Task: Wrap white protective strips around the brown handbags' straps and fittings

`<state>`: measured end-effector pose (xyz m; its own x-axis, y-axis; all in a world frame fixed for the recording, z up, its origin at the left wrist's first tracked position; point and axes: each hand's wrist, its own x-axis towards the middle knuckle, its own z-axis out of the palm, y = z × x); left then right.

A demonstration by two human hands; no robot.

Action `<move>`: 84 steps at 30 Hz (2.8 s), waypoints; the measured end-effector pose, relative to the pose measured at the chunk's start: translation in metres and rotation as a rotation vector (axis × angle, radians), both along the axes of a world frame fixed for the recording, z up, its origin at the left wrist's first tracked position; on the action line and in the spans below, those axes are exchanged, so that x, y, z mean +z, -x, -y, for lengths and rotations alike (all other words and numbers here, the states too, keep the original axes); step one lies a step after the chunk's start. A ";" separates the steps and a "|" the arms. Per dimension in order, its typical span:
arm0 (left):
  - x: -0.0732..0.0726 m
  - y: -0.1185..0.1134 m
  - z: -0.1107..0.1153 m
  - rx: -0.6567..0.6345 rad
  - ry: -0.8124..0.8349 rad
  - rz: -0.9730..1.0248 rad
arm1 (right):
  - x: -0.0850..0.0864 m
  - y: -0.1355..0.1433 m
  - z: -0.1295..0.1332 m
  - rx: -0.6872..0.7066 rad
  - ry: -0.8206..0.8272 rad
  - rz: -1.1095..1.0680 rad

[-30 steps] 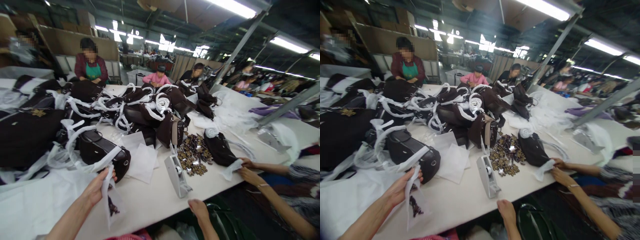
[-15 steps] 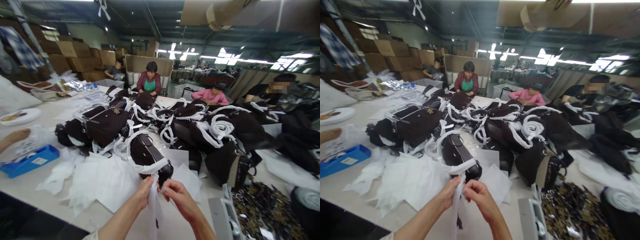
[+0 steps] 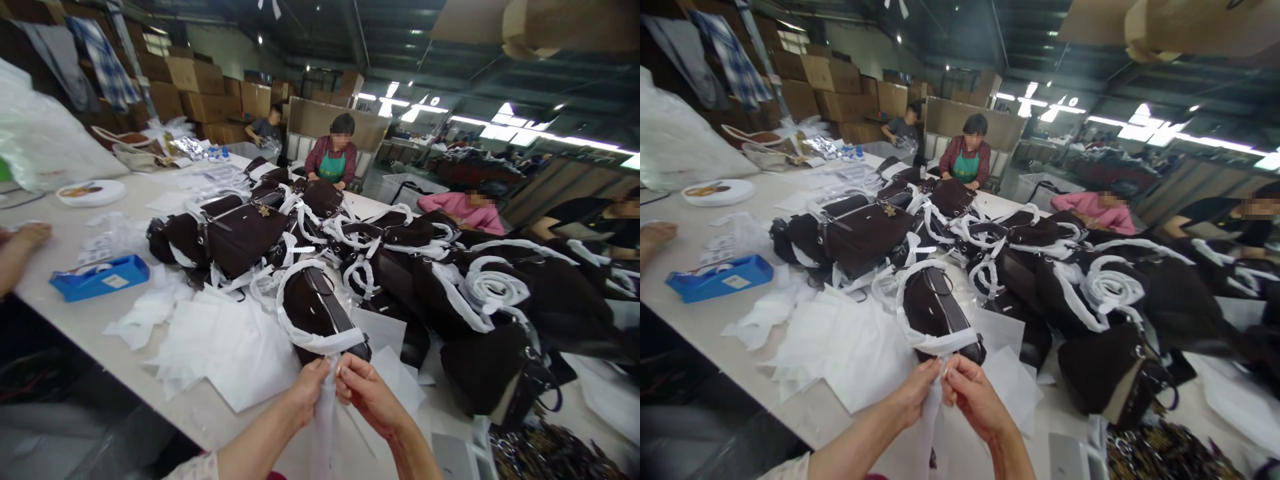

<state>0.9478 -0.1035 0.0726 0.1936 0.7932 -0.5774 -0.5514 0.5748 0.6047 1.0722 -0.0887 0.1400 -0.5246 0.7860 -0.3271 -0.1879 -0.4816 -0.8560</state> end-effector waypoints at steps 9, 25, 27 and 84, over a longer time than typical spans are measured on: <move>-0.005 0.002 0.000 -0.021 -0.009 0.009 | -0.010 -0.013 0.003 0.033 0.048 0.148; -0.015 -0.001 0.003 0.004 -0.040 0.084 | -0.026 -0.011 -0.006 0.156 -0.227 0.615; -0.016 -0.001 0.003 0.006 -0.042 0.084 | -0.029 -0.016 -0.002 0.145 -0.222 0.627; -0.002 0.003 0.007 0.013 -0.039 0.011 | -0.019 0.008 -0.005 -0.020 -0.342 0.837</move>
